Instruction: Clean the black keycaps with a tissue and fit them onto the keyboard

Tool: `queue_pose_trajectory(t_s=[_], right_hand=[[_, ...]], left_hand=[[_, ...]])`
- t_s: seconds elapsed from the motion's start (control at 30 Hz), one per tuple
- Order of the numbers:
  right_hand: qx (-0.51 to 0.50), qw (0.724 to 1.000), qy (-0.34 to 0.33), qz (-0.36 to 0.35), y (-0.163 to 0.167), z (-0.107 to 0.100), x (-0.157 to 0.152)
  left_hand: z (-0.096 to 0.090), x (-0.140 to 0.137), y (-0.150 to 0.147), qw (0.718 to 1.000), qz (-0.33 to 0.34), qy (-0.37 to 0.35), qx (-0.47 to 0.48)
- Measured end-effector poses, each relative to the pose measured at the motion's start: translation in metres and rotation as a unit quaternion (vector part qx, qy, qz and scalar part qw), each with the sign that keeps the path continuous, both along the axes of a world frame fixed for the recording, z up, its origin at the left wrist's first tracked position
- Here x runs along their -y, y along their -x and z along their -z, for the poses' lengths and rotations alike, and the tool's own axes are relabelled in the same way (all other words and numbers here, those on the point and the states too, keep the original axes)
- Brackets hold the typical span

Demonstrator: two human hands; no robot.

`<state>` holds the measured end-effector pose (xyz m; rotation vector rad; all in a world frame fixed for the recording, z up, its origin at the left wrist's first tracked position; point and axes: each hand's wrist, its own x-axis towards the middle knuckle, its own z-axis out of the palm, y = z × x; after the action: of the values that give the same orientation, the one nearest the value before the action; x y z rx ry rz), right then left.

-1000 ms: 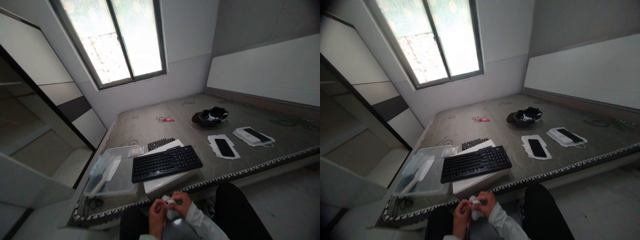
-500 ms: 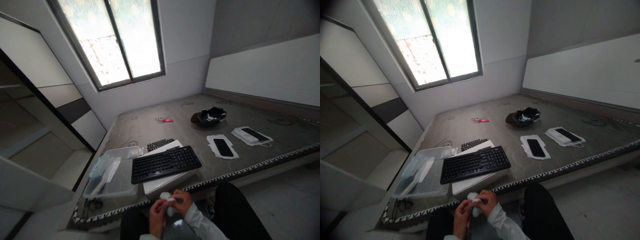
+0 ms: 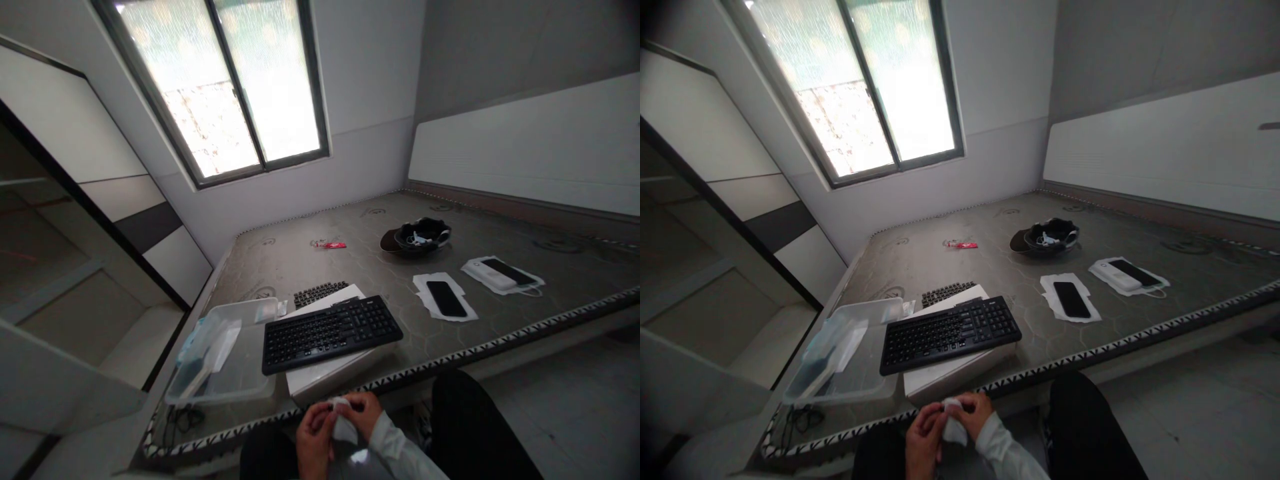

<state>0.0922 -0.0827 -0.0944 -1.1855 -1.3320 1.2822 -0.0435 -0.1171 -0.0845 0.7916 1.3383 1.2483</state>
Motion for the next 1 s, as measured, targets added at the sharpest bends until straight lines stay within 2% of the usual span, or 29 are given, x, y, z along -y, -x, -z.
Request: queue_pose_trajectory(t_s=[0.17, 0.27, 0.33, 0.5, 0.73, 0.87, 1.0], right_hand=[[-0.042, 0.998, 0.031, -0.025, 0.001, -0.005, 0.001], [-0.045, 0.998, 0.024, -0.034, 0.000, -0.006, 0.000], [-0.039, 0.998, 0.019, -0.044, 0.001, -0.007, 0.000], [-0.024, 0.997, 0.004, -0.079, 0.002, -0.007, 0.003], [-0.033, 0.989, 0.045, -0.138, -0.003, -0.003, 0.002], [-0.025, 0.990, 0.032, -0.132, -0.006, -0.002, 0.000], [-0.016, 0.992, 0.032, -0.124, -0.005, 0.001, -0.001]], left_hand=[[-0.006, 0.005, -0.006, 0.991, -0.037, -0.071, -0.109], [-0.012, 0.006, -0.009, 0.967, -0.054, -0.165, -0.186], [-0.017, 0.007, -0.009, 0.954, -0.058, -0.201, -0.215], [-0.022, 0.010, -0.009, 0.947, -0.080, -0.203, -0.235], [-0.018, 0.019, -0.011, 0.960, -0.120, -0.146, -0.208], [-0.016, 0.020, -0.013, 0.952, -0.120, -0.161, -0.230], [-0.013, 0.019, -0.011, 0.932, -0.105, -0.195, -0.286]])
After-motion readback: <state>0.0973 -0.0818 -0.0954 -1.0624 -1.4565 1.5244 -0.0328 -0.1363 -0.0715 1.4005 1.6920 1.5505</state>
